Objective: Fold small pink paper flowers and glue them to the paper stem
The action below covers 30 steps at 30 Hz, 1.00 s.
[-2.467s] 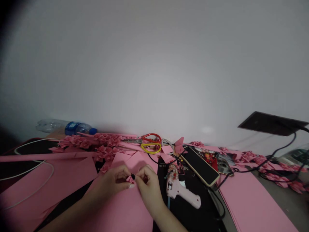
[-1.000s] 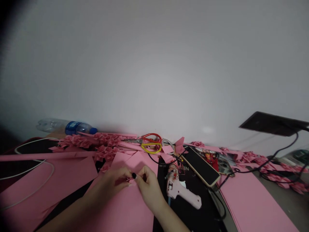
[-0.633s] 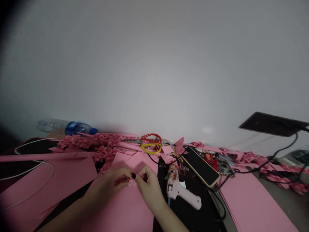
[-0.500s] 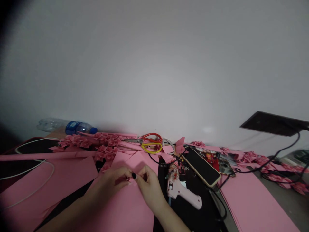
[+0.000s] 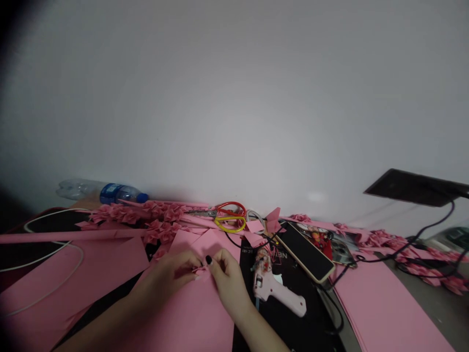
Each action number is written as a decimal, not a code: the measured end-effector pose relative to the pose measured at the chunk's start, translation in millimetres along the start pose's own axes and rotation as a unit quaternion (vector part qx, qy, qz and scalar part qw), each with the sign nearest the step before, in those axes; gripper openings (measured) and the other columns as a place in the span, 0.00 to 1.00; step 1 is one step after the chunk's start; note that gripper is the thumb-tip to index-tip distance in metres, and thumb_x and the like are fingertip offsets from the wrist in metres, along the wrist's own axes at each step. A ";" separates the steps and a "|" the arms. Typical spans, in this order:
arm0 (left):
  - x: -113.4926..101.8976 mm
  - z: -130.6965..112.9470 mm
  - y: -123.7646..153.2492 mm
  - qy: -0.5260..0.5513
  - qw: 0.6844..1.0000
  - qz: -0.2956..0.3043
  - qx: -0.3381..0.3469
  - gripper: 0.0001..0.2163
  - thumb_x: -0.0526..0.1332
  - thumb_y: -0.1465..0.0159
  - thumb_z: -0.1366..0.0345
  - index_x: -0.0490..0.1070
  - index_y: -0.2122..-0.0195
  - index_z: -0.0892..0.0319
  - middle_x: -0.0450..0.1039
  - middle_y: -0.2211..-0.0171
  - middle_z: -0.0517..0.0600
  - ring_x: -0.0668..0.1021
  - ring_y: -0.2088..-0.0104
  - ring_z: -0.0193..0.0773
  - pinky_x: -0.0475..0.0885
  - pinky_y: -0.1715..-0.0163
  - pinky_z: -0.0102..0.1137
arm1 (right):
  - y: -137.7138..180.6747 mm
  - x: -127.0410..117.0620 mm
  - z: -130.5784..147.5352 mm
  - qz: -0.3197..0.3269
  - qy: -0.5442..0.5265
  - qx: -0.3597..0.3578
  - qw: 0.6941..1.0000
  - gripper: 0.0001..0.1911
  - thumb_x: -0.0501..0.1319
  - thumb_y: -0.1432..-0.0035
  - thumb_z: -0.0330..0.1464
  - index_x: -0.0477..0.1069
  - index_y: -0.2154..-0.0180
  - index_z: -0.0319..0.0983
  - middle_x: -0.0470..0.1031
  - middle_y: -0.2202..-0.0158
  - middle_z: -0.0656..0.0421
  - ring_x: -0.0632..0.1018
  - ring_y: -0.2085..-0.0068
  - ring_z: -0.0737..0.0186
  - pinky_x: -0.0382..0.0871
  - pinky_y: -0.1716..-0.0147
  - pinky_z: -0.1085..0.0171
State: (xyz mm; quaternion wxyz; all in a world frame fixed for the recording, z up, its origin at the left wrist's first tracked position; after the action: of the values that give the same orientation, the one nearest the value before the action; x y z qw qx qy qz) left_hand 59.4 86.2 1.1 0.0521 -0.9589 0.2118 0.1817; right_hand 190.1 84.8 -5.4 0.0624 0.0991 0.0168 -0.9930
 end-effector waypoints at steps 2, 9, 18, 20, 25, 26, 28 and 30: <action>0.6 1.8 -0.7 -0.002 1.000 -0.001 -0.011 0.04 0.59 0.42 0.66 0.73 0.68 0.58 0.78 0.65 0.52 0.77 0.62 0.44 0.69 0.59 0.34 | 0.0 0.0 0.9 0.000 -0.016 -0.001 1.000 0.15 0.58 0.41 0.43 0.60 0.74 0.42 0.57 0.77 0.66 0.59 0.75 0.65 0.55 0.74 0.66; 2.1 6.8 0.0 0.017 0.999 -0.011 -0.026 0.01 0.60 0.45 0.67 0.68 0.71 0.57 0.74 0.72 0.46 0.76 0.67 0.39 0.68 0.65 0.31 | 0.3 4.8 0.5 0.019 0.001 -0.001 1.000 0.15 0.63 0.45 0.41 0.61 0.75 0.41 0.59 0.77 0.65 0.61 0.74 0.65 0.54 0.74 0.66; 4.0 11.1 -0.2 0.060 0.998 -0.008 -0.024 0.03 0.62 0.46 0.68 0.70 0.70 0.58 0.75 0.69 0.49 0.77 0.63 0.42 0.71 0.61 0.33 | -0.1 8.0 -4.9 0.054 -0.011 0.021 0.998 0.21 0.65 0.46 0.46 0.59 0.77 0.41 0.56 0.79 0.67 0.56 0.76 0.68 0.49 0.77 0.66; 2.9 9.4 -0.2 0.071 0.997 -0.010 -0.032 0.03 0.62 0.47 0.68 0.70 0.70 0.58 0.75 0.69 0.49 0.77 0.63 0.42 0.72 0.60 0.32 | -1.1 7.9 -5.0 0.058 -0.011 0.027 0.998 0.21 0.65 0.46 0.47 0.60 0.76 0.41 0.56 0.79 0.67 0.55 0.76 0.68 0.48 0.77 0.66; 0.7 3.5 -1.2 0.100 0.994 -0.014 -0.042 0.04 0.62 0.47 0.69 0.69 0.70 0.58 0.75 0.70 0.48 0.77 0.64 0.41 0.72 0.61 0.32 | -3.7 2.6 -4.8 0.031 -0.002 0.026 0.999 0.21 0.65 0.47 0.46 0.61 0.77 0.40 0.58 0.79 0.66 0.57 0.76 0.68 0.49 0.76 0.66; 0.4 3.0 -1.4 0.103 0.994 -0.013 -0.043 0.04 0.62 0.47 0.69 0.69 0.70 0.58 0.75 0.70 0.48 0.77 0.64 0.41 0.72 0.61 0.32 | -3.7 2.1 -5.0 0.027 -0.003 0.025 0.999 0.20 0.65 0.48 0.46 0.61 0.77 0.40 0.58 0.79 0.66 0.57 0.76 0.68 0.49 0.76 0.66; -0.6 2.3 -1.5 0.101 0.994 -0.015 -0.046 0.04 0.63 0.47 0.69 0.69 0.70 0.59 0.75 0.70 0.48 0.77 0.65 0.41 0.71 0.62 0.32 | -3.2 1.1 -5.9 0.020 -0.003 0.023 1.000 0.20 0.65 0.48 0.45 0.61 0.77 0.40 0.58 0.79 0.66 0.57 0.76 0.67 0.50 0.76 0.66; -2.5 1.7 -1.4 0.088 0.995 -0.022 -0.050 0.04 0.63 0.47 0.68 0.70 0.70 0.59 0.76 0.70 0.48 0.77 0.65 0.41 0.71 0.62 0.32 | -2.6 0.2 -7.0 0.015 -0.004 0.023 1.000 0.19 0.65 0.47 0.44 0.61 0.77 0.40 0.58 0.79 0.66 0.57 0.76 0.68 0.50 0.76 0.66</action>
State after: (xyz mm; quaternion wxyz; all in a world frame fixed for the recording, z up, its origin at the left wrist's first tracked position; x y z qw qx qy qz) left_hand 57.4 88.7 0.4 -0.0107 -0.9769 0.1853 0.1063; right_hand 190.9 87.6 -12.3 0.0748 0.0965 -0.0081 -0.9925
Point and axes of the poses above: each hand's wrist, its own y-axis away from the middle knuckle, its own x-axis out of the palm, z = x × y, the point moved 9 cm from there along -y, towards the middle knuckle
